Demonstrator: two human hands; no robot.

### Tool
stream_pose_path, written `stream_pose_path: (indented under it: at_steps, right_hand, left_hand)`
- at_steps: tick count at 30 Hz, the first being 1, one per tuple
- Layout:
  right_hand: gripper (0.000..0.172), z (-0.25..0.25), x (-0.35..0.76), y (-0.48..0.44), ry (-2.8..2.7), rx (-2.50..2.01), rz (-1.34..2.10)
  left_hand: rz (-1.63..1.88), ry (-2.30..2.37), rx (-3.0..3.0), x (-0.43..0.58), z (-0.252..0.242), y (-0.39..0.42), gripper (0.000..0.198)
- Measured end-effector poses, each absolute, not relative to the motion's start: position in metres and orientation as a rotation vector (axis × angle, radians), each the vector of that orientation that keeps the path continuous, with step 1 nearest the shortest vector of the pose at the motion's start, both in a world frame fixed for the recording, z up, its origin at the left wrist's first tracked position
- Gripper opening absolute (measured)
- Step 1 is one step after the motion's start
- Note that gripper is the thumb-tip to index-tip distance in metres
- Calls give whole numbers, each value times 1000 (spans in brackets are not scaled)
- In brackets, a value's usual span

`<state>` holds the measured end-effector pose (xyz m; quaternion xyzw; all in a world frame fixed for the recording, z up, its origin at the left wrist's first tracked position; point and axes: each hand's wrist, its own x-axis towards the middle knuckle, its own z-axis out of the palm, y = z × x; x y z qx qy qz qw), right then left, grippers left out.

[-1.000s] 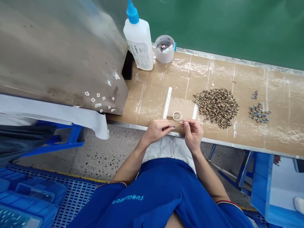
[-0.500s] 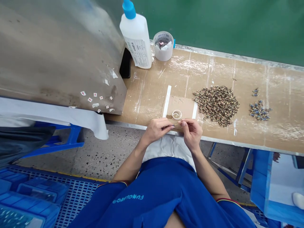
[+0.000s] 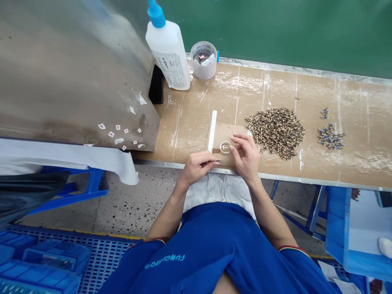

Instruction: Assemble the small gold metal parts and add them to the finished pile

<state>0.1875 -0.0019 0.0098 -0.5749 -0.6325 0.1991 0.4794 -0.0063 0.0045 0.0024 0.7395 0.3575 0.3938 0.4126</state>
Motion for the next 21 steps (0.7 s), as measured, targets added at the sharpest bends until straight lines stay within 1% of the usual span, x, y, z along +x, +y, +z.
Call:
stream_pose_path:
  at_steps: [2,7,15,19,21]
  right_hand:
    - [23,11,197,-7,-1565,-1457,416]
    - [20,11,243,-32,-1509,-1730,138]
    - [21,5,281,-33,-1897,-1767,211]
    - [25,14,280,-29,-1969,-1698,320]
    - [24,18,280,-30,-1981,-1643,398]
  left_hand:
    - [982,925,1847,-7,2,4,25]
    - [983,920,1833,-6,-1,4,20]
    - [964,931,1842,-3,2,4,19]
    - [978,917,1849,-3,1,3,20]
    - [985,916,1855,-3,0,3,20]
